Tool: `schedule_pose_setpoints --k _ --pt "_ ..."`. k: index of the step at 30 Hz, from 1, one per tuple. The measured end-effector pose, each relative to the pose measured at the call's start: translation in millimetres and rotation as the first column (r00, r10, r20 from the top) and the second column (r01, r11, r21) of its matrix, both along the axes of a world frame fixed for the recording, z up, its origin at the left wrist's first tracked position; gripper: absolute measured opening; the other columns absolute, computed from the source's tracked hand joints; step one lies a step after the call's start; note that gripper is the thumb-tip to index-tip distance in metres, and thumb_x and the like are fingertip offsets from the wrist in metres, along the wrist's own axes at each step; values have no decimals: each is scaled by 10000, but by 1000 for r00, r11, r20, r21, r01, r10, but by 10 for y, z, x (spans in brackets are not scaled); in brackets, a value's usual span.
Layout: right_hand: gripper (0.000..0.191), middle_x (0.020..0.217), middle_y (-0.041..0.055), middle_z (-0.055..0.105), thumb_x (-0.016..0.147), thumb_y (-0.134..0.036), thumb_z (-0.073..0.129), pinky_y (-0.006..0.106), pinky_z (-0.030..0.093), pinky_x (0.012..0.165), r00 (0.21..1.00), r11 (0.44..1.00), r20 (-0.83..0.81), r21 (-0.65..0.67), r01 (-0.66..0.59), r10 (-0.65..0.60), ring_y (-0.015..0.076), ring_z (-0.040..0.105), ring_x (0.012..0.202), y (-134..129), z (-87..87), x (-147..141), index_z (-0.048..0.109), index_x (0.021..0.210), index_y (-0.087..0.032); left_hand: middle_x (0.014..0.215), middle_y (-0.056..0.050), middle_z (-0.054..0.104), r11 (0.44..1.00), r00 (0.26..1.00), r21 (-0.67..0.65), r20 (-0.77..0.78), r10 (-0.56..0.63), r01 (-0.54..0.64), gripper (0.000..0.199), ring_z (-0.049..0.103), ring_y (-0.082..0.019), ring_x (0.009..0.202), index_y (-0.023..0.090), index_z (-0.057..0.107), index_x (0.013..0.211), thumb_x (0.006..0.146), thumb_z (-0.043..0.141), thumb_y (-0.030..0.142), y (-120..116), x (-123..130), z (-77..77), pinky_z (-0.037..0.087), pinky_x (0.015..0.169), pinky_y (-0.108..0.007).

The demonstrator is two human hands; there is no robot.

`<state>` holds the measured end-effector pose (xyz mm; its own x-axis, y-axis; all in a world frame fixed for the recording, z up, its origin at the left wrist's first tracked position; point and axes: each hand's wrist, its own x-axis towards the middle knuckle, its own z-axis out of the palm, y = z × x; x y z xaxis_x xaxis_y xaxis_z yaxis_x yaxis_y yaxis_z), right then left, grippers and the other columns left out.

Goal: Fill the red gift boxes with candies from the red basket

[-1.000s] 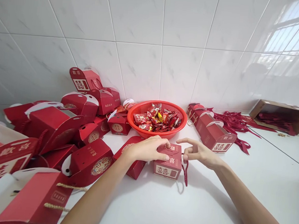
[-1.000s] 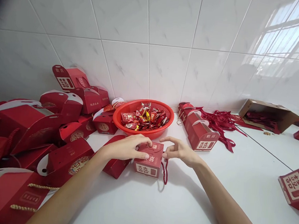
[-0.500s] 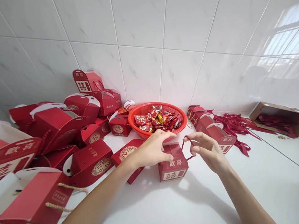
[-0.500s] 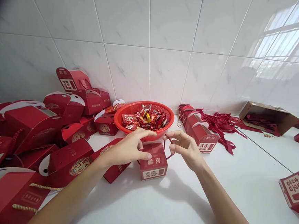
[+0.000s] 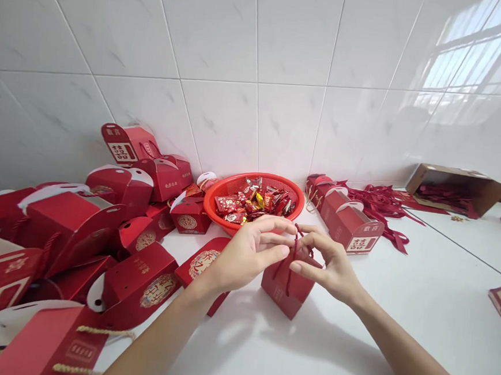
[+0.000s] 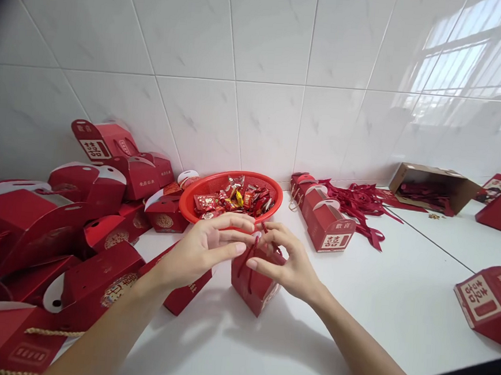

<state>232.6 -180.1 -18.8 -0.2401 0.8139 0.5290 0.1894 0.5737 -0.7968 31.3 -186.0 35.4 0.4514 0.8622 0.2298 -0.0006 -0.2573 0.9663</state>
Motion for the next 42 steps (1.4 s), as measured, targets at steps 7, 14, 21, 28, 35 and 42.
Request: schedule_pose_setpoints --k 7,14,21,28,35,42 --pt "224 1029 90 682 894 -384 657 264 471 570 989 986 3 85 144 -145 169 630 785 -31 -19 -68 676 760 -205 1304 -91 591 991 998 116 -40 -55 59 235 633 -270 1187 214 717 1076 852 693 279 -5 23 -40 529 1030 -412" --pt "202 914 72 716 828 -389 743 315 538 664 895 865 -155 231 445 -419 224 673 887 -140 247 254 684 740 -217 1289 -80 637 959 964 280 -243 104 -33 276 645 -234 1157 222 690 1138 872 657 288 58 -111 33 534 1025 -390" --pt "238 740 31 678 709 -410 820 304 501 547 523 501 -400 166 849 -753 164 605 629 -277 214 979 713 749 -201 1239 -60 701 929 852 350 -445 275 -118 348 645 -266 1170 241 737 1100 858 658 478 124 -528 242 541 1019 -400" --pt "276 718 68 673 720 -494 760 371 482 551 482 475 -240 90 875 -843 205 576 593 -95 -86 1284 688 727 -228 1186 -62 733 917 776 304 -500 383 -257 447 676 -282 1105 256 741 1097 812 668 593 147 -774 365 545 1004 -449" --pt "307 762 45 701 748 -517 707 339 518 614 569 557 -88 133 820 -817 200 629 681 115 -267 1253 685 779 -213 1164 -63 745 934 639 249 -682 357 -255 516 682 -313 1079 304 717 1179 778 661 624 189 -1053 362 555 954 -422" --pt "245 882 107 690 780 -477 696 483 502 829 524 495 13 351 795 -852 304 647 866 21 -201 1226 683 824 -236 1249 -91 705 958 388 125 -895 221 -257 641 663 -317 1131 278 657 1277 764 609 660 211 -1159 344 537 921 -371"
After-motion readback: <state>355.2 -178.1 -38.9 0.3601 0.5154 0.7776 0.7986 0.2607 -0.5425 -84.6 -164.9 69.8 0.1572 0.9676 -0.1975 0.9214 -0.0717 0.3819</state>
